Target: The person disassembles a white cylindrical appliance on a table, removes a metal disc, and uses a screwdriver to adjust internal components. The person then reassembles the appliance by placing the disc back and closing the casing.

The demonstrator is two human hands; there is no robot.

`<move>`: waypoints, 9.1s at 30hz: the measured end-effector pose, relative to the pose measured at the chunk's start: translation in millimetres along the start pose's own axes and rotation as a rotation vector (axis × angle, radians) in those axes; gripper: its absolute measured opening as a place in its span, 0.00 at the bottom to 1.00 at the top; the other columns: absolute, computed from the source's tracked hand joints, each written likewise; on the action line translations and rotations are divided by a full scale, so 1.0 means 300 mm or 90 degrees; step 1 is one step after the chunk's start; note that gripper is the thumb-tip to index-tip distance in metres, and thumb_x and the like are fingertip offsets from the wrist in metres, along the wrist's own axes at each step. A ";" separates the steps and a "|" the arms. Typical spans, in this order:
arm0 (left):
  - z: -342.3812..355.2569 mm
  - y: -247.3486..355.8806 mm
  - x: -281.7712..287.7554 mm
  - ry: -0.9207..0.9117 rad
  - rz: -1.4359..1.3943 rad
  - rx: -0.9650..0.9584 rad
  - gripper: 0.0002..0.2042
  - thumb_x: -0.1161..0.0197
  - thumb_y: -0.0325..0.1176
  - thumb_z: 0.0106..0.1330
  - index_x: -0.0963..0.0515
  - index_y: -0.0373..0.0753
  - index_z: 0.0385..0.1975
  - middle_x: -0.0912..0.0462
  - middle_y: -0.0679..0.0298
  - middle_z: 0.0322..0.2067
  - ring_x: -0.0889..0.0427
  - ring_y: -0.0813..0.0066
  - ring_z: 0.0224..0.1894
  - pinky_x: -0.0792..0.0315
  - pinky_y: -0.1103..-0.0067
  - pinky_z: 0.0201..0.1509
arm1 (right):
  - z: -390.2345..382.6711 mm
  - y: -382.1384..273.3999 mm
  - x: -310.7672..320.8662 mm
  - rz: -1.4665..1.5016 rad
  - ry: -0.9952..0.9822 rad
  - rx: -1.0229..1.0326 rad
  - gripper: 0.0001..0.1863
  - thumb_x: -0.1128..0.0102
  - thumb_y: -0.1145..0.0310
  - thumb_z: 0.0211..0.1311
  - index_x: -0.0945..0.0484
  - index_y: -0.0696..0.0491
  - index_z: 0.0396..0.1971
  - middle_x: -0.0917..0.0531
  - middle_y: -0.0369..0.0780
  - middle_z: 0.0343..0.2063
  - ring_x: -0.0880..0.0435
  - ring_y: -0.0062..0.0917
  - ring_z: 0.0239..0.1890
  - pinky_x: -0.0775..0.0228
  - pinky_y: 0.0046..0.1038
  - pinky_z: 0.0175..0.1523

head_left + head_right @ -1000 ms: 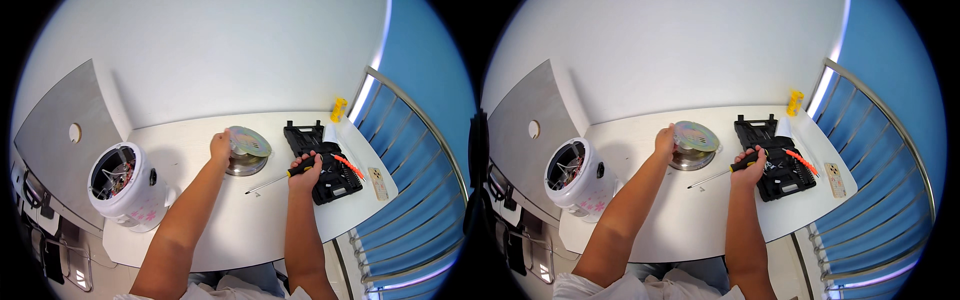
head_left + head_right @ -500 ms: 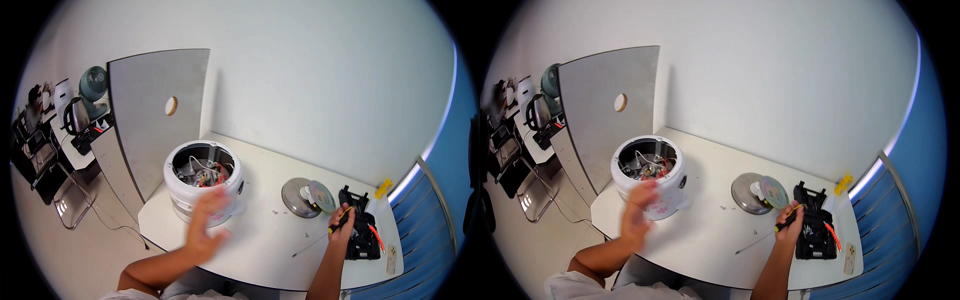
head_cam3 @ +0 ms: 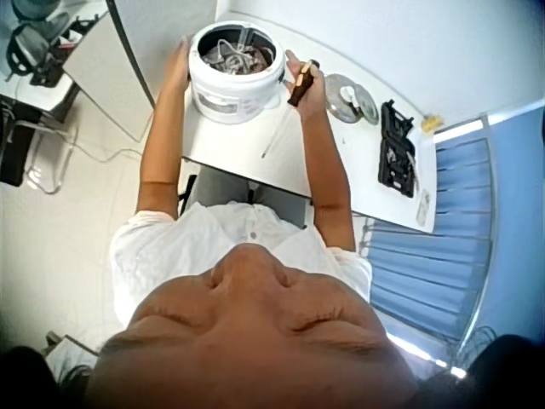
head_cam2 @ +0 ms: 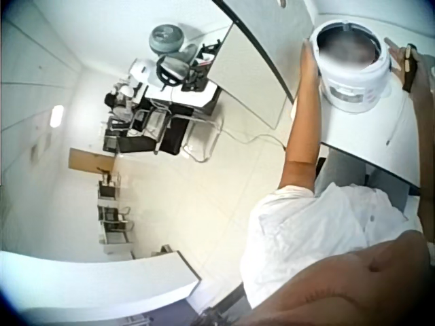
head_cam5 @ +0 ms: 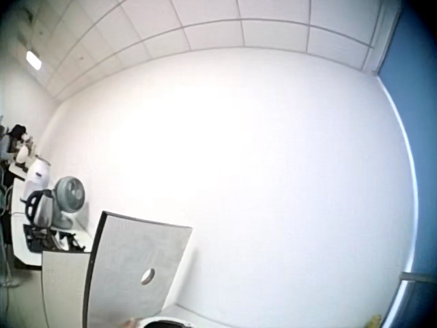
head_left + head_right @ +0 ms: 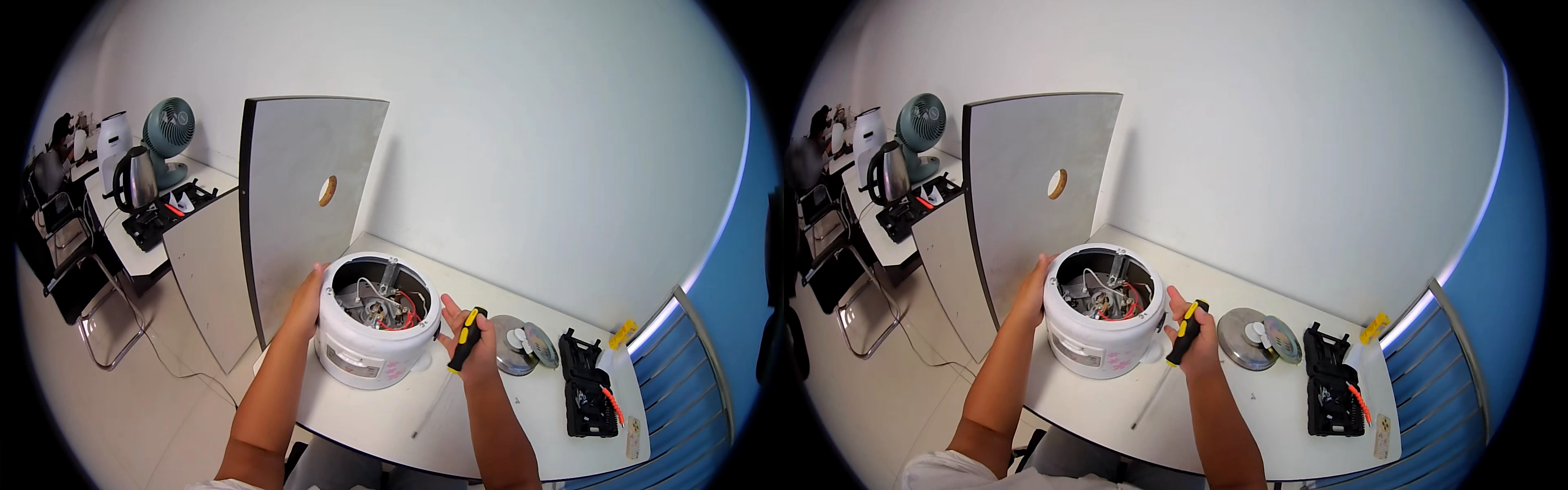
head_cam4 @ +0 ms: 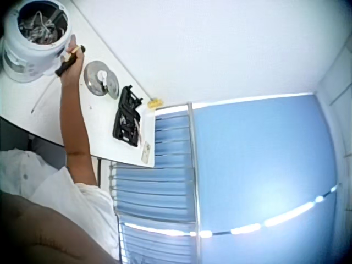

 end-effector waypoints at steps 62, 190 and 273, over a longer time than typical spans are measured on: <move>-0.131 0.100 -0.380 -0.319 0.053 -0.413 0.40 0.71 0.64 0.66 0.39 0.32 0.62 0.49 0.51 0.67 0.53 0.62 0.70 0.58 0.66 0.71 | -0.236 -0.158 0.103 0.043 -0.105 0.225 0.18 0.39 0.52 0.47 0.26 0.53 0.22 0.48 0.50 0.67 0.58 0.38 0.71 0.63 0.52 0.67; 0.039 -0.326 -0.306 -0.298 -0.372 0.204 0.26 0.59 0.52 0.70 0.38 0.38 0.59 0.26 0.55 0.51 0.24 0.65 0.51 0.28 0.72 0.54 | -0.223 -0.120 0.119 -0.079 -0.069 0.198 0.20 0.43 0.50 0.43 0.23 0.55 0.23 0.46 0.53 0.66 0.49 0.47 0.69 0.31 0.45 0.55; -0.208 -0.145 -0.643 -0.613 -0.206 0.315 0.30 0.46 0.51 0.64 0.34 0.32 0.57 0.29 0.51 0.55 0.29 0.59 0.58 0.36 0.67 0.62 | -0.359 -0.926 -0.131 -0.090 0.089 0.595 0.11 0.54 0.63 0.66 0.36 0.53 0.43 0.29 0.39 0.27 0.32 0.22 0.19 0.38 0.23 0.23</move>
Point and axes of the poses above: each hand's wrist, its own z-axis towards the middle knuckle, its own x-axis out of the back of the hand, y = z × x, the point moved 10 cm from there along z, towards the middle knuckle
